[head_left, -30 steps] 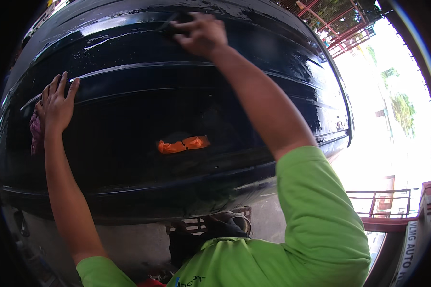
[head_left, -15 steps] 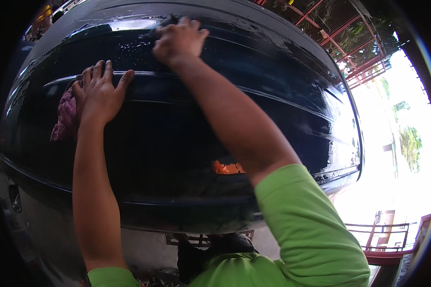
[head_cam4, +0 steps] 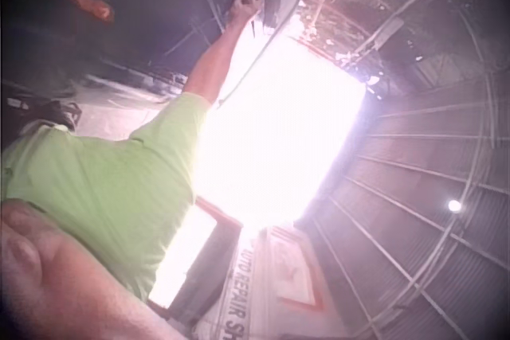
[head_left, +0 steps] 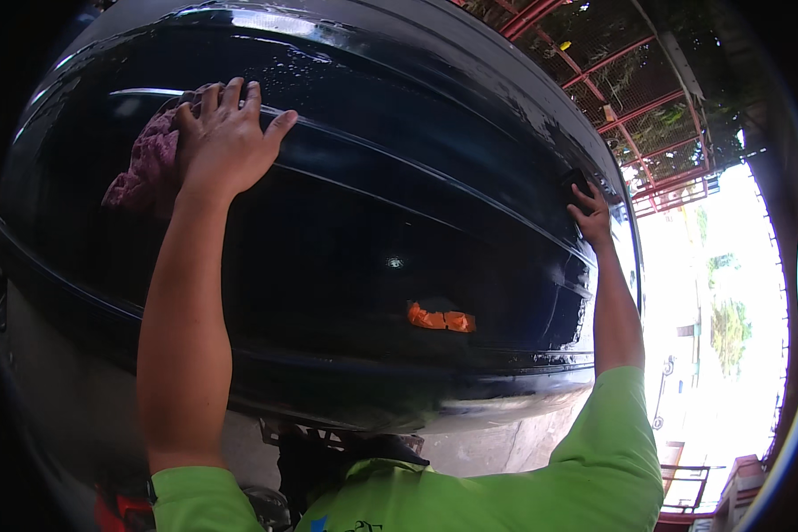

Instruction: The person applies a transparent protective film to the rear trunk of a dark-colored car. They use a squeegee to smooth the film and remove bubbles, and a purple cloth to wipe the surface. The person repeatedly smooths and wipes different sections of the trunk lid.

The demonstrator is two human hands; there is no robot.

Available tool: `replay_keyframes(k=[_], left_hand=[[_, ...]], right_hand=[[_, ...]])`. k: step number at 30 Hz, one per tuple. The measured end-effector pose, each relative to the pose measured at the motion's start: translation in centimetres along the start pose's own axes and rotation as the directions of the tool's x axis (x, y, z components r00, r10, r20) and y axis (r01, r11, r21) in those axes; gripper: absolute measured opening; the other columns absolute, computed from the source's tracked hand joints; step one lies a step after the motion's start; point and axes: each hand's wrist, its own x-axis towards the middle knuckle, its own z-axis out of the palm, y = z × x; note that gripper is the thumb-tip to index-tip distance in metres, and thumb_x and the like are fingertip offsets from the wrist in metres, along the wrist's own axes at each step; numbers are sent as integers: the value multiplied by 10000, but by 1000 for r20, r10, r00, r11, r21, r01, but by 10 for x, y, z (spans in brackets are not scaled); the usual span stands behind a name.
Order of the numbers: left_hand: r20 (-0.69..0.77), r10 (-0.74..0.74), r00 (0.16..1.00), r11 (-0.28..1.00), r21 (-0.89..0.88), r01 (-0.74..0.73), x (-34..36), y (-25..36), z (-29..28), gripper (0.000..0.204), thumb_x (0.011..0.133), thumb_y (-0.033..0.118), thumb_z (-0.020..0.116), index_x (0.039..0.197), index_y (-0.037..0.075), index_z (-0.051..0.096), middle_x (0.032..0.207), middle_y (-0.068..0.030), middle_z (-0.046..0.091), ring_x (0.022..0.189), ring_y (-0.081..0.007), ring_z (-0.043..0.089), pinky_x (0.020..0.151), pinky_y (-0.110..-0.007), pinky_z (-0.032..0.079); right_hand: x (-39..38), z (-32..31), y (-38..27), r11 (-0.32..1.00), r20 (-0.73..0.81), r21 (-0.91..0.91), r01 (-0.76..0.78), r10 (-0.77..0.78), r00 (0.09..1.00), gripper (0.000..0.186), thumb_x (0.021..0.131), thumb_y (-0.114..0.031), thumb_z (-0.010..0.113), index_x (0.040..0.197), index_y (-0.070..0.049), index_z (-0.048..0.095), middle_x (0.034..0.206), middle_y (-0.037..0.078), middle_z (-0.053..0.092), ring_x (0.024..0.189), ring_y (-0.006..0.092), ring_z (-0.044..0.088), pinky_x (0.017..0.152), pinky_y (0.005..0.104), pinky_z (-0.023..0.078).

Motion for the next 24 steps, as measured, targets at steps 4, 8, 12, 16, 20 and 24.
replay_keyframes(k=[4, 8, 12, 16, 20, 24], left_hand=[[6, 9, 1000, 1000, -8, -9, -3, 4, 5, 825, 1074, 692, 306, 1650, 106, 383, 1713, -99, 356, 1613, -286, 206, 1266, -522, 137], [-16, 17, 1000, 1000, 13, -17, -4, -1, 3, 849, 1041, 750, 338, 1636, 151, 421, 1696, -67, 375, 1604, -239, 224, 1289, -538, 129], [-7, 12, 1000, 999, 46, -11, -1, -11, -1, 797, 1035, 750, 364, 1629, 224, 443, 1694, -25, 383, 1593, -223, 259, 1289, -536, 143], [5, 14, 1000, 998, 69, -14, 2, -12, 0, 799, 1038, 740, 375, 1624, 202, 450, 1698, -30, 376, 1594, -226, 255, 1286, -554, 140], [-10, 12, 1000, 996, 86, -11, 0, -5, -1, 800, 1049, 730, 357, 1630, 186, 439, 1700, -51, 371, 1596, -238, 252, 1278, -584, 146], [-3, -19, 1000, 998, 59, 19, -6, 5, -2, 748, 1088, 658, 320, 1628, 154, 438, 1705, -67, 369, 1597, -279, 255, 1273, -571, 162]], right_hand=[[99, 55, -151, 910, -16, -11, 414, -414, 910, 574, 813, -271, 892, 1355, -375, 734, 1579, 148, 526, 1470, 352, 479, 1235, 454, 392], [194, 137, -397, 830, -118, -50, 556, -557, 822, 434, 905, -419, 789, 1313, -542, 708, 1643, 57, 473, 1500, 316, 424, 1223, 617, 283], [205, 161, -438, 874, -147, -106, 475, -486, 862, 431, 933, -444, 746, 1347, -544, 684, 1636, 53, 480, 1486, 315, 439, 1214, 604, 306], [130, 92, -229, 835, -163, -55, 548, -549, 820, 454, 923, -399, 758, 1363, -497, 696, 1611, 59, 508, 1477, 329, 459, 1227, 542, 308], [21, 4, -26, 998, 11, -12, 68, -68, 998, 586, 771, -142, 883, 1312, -335, 768, 1597, 99, 521, 1449, 341, 500, 1251, 441, 377], [48, 13, -74, 978, 34, 23, 209, -209, 977, 598, 755, -125, 885, 1305, -330, 773, 1598, 110, 520, 1448, 325, 493, 1246, 443, 384]])
